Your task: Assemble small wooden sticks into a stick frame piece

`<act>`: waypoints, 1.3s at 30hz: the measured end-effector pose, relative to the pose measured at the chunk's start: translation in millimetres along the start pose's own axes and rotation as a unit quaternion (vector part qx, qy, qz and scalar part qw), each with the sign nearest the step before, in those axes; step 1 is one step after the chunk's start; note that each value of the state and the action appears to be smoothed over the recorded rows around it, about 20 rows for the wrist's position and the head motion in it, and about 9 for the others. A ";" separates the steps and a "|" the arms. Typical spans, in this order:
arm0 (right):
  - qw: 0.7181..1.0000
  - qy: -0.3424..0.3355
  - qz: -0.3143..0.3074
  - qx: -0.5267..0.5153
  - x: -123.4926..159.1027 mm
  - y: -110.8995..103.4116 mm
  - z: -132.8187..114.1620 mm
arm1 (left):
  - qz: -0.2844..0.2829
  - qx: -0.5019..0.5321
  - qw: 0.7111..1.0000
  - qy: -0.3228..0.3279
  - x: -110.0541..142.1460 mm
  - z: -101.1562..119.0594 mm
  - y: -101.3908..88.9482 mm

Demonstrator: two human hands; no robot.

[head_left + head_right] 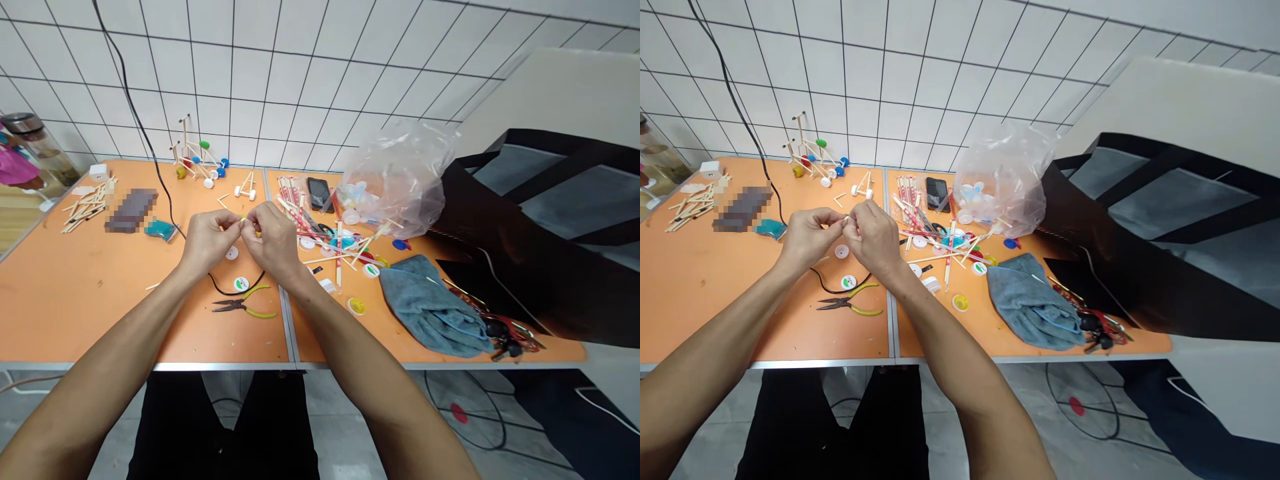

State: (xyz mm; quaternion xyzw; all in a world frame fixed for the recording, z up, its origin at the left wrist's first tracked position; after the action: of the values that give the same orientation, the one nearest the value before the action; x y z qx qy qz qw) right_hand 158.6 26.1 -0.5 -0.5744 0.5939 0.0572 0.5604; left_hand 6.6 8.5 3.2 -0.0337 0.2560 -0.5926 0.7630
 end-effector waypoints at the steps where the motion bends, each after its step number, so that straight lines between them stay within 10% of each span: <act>1: 1.000 0.013 0.007 -0.023 -1.0 -0.7 -0.9 | 0.002 0.010 1.000 0.000 -0.1 -0.2 0.3; 11: 0.928 0.253 -0.004 -0.274 -10.4 -1.6 -4.1 | -0.011 0.146 0.989 -0.036 -2.1 -1.8 2.0; 20: 0.863 0.329 -0.004 -0.383 -10.8 2.5 -2.3 | -0.016 0.178 0.983 -0.049 -3.8 1.6 1.3; 31: 0.883 0.269 -0.095 -0.372 -15.3 -4.5 7.7 | 0.000 0.122 0.991 -0.059 -4.1 4.4 -6.8; 39: 0.977 0.084 -0.108 -0.163 -14.9 -14.1 6.3 | -0.008 0.057 0.997 -0.057 -3.5 5.9 -7.2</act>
State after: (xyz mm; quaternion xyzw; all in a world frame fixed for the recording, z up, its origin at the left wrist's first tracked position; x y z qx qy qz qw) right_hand 168.6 35.1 16.2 -0.7219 0.5558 0.0441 0.4099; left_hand 2.2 8.1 12.1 -0.0261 0.1777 -0.6097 0.7720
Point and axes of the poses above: each hand's wrist, its own x-axis away from the middle knuckle, its own y-axis out of the palm, z = x × y, the point moved 3 cm from there along -x, towards the middle knuckle, and after that the axes turned 1 degree about -x, right-handed, at the moved point
